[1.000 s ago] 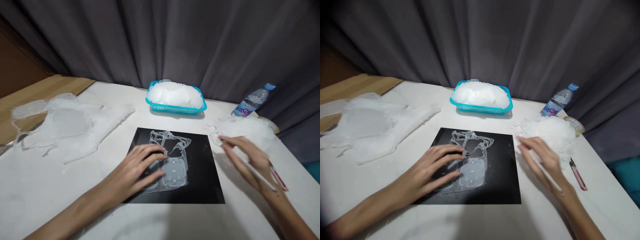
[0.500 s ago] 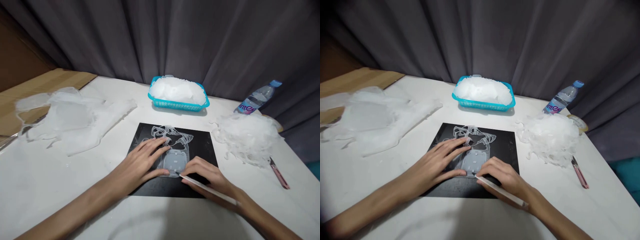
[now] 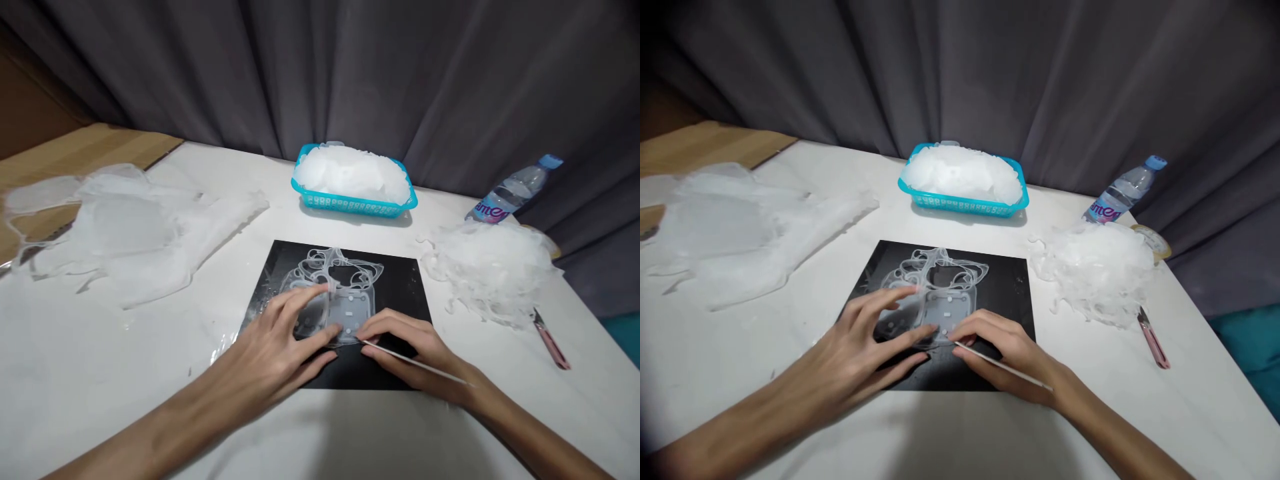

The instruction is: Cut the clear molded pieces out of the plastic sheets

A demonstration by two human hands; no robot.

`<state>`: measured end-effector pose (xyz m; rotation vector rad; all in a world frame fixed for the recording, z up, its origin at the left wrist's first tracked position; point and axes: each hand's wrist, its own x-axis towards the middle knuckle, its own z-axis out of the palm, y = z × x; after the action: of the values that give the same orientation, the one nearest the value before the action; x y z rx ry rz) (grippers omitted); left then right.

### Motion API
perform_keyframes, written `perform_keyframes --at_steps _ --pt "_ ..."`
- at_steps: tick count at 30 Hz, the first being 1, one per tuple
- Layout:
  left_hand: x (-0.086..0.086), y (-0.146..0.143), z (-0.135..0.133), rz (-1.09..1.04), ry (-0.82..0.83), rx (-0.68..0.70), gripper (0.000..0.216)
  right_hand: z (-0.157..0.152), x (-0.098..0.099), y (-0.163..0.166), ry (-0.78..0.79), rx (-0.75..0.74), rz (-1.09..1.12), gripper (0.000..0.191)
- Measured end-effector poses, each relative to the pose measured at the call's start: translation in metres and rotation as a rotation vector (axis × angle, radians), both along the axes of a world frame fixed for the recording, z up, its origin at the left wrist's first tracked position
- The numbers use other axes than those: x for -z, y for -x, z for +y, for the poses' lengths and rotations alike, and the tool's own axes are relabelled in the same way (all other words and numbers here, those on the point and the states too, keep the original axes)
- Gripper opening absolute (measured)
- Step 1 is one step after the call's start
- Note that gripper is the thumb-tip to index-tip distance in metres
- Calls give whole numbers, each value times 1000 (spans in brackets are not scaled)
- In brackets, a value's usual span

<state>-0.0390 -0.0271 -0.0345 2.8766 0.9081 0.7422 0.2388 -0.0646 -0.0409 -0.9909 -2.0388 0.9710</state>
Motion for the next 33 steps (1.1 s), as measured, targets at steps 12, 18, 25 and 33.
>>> perform_keyframes --at_steps 12,18,25,33 --pt "-2 -6 -4 -23 14 290 25 2 -2 1 -72 -104 8 17" --pt "1 -7 -3 -28 -15 291 32 2 0 1 -69 -113 14 18" --pt "-4 -7 -3 5 102 266 26 1 2 3 -156 -88 -126 17" --pt "-1 -1 -1 48 115 268 32 -4 -1 8 -284 -64 -278 17"
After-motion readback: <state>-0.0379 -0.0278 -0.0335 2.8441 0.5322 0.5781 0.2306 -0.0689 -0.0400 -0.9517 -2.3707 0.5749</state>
